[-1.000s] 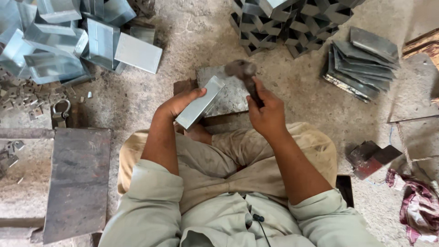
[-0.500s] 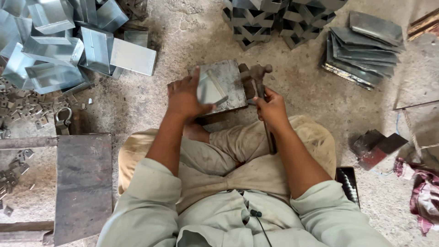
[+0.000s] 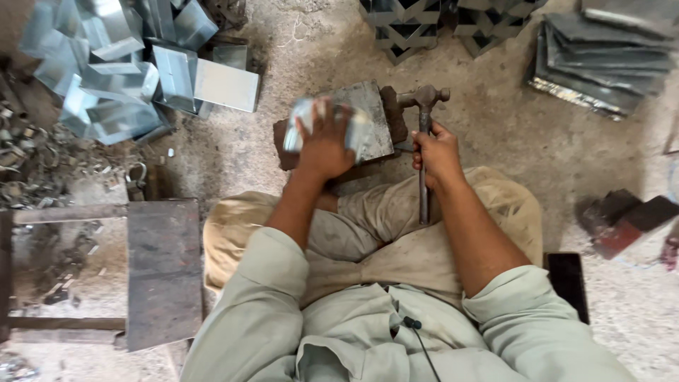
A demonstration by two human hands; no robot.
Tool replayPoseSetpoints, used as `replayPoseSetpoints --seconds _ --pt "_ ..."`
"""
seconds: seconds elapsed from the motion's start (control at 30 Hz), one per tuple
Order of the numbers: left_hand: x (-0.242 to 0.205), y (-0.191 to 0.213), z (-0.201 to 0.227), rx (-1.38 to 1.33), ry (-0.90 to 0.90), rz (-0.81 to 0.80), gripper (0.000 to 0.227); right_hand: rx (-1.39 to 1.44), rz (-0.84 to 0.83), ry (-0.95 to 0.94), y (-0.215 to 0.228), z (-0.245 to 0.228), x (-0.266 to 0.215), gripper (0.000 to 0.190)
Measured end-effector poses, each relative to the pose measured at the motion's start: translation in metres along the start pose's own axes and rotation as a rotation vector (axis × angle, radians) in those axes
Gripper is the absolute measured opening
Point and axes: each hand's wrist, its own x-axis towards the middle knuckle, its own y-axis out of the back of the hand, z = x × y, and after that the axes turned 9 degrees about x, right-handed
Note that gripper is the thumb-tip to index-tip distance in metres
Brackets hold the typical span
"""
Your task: The person sits cross-legged on the floor and uses a hammer to strike a small metal block placed on a metal anvil. They repeatedly pick up the block, position it, and hammer it to shape or flatten it, surrounded by piles of similar metal pieces.
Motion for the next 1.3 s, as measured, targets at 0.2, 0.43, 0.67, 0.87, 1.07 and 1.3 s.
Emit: replayPoseSetpoints --seconds 0.2,0.43,0.67,0.87,1.07,1.3 --pt "-0.010 0.044 -0.052 0.199 0.210 -0.064 0.111 0.018 0.025 0.033 -0.007 -0.008 -0.006 0.025" --pt "0.012 0.036 -0.050 -0.181 0.528 -0.233 0.049 -0.052 0.014 0.084 -0.013 -0.013 -0.014 0.022" --pt "0.007 0.041 -0.036 0.124 -0.210 0.527 0.027 -0.448 -0.145 0.717 -0.007 -0.043 -0.046 0.026" --pt "0.007 0.016 -0.038 0.169 -0.265 0.650 0.023 0.297 -0.207 1.164 0.003 -0.119 -0.120 0.017" --pt "0.005 0.012 -0.038 0.132 -0.259 0.679 0.021 -0.013 -0.209 1.296 -0.004 -0.085 -0.119 0.029" --pt "0.012 0.011 -0.034 0.175 -0.222 0.647 0.022 -0.905 -0.131 0.888 -0.035 -0.069 -0.101 0.046"
